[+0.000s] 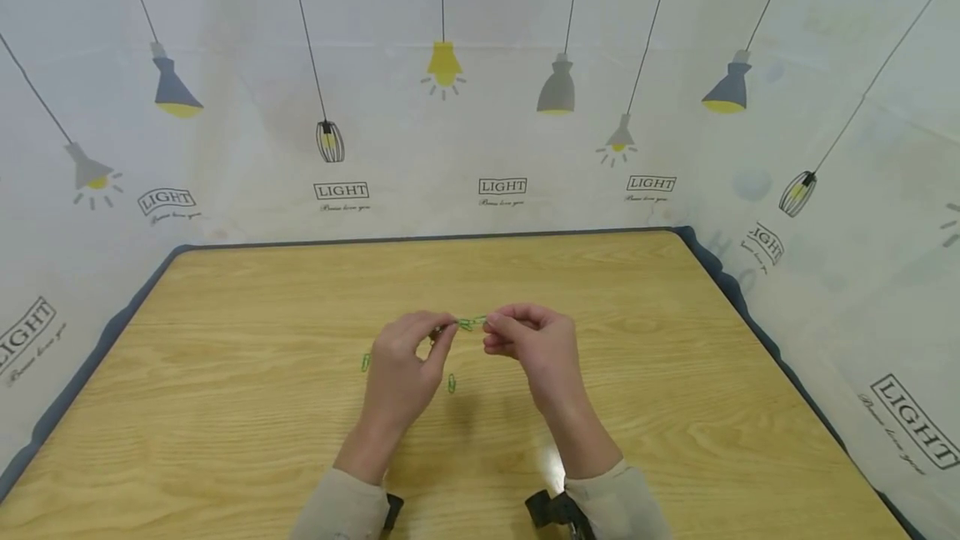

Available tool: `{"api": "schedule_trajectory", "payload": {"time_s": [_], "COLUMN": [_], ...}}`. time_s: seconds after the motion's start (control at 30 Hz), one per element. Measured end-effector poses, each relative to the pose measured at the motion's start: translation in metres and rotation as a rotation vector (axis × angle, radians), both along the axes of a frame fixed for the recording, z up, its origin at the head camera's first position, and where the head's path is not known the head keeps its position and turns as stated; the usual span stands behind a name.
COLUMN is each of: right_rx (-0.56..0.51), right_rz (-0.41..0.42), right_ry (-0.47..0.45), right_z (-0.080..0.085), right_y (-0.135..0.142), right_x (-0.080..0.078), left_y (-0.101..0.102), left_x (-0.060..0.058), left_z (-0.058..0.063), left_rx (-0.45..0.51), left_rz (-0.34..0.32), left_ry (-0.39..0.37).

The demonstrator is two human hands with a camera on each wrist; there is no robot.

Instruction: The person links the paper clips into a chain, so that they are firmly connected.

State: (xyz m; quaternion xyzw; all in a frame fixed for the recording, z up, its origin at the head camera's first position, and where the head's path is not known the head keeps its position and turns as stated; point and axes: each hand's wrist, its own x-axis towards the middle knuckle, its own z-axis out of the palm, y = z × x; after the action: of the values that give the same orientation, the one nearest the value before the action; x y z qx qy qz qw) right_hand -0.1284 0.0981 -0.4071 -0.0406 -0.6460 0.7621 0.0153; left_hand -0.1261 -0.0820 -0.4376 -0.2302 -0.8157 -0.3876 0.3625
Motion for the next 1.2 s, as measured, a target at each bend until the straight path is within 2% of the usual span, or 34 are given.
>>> {"api": "schedule_trajectory", "payload": {"time_s": [0.1, 0.17, 0.23, 0.43, 0.53, 0.6, 0.73, 0.97, 1.2], "right_rx": [-0.007, 0.001, 0.011, 0.04, 0.049, 0.051, 0.054, 0.056, 0.172], "right_rz": [0.0, 0.004, 0.009, 0.027, 0.046, 0.057, 0.066, 0.112, 0.189], "right_ry": [0.006, 0.015, 0.03, 0.093, 0.116, 0.126, 0.135, 0.126, 0.112], "right_z": [0.0, 0.0, 0.001, 0.003, 0.004, 0.005, 0.008, 0.01, 0.004], "right_y": [0.002, 0.002, 0.002, -0.002, -0.004, -0.006, -0.008, -0.01, -0.006], "right_x": [0.0, 0.0, 0.0, 0.002, 0.003, 0.004, 0.006, 0.007, -0.002], "left_y": [-0.001, -0.002, -0.003, -0.006, -0.007, -0.006, -0.005, -0.008, -0.02], "left_x": [0.0, 0.0, 0.001, 0.003, 0.002, 0.002, 0.002, 0.002, 0.002], "left_z": [0.0, -0.001, -0.001, 0.003, 0.007, 0.01, 0.015, 0.016, 0.016], "left_rx": [0.031, 0.066, 0.114, 0.303, 0.374, 0.393, 0.4, 0.416, 0.442], "left_rz": [-0.037, -0.077, -0.122, -0.25, -0.292, -0.302, -0.286, -0.279, -0.25], "left_ry": [-0.035, -0.102, -0.199, -0.557, -0.668, -0.701, -0.718, -0.736, -0.736]}}
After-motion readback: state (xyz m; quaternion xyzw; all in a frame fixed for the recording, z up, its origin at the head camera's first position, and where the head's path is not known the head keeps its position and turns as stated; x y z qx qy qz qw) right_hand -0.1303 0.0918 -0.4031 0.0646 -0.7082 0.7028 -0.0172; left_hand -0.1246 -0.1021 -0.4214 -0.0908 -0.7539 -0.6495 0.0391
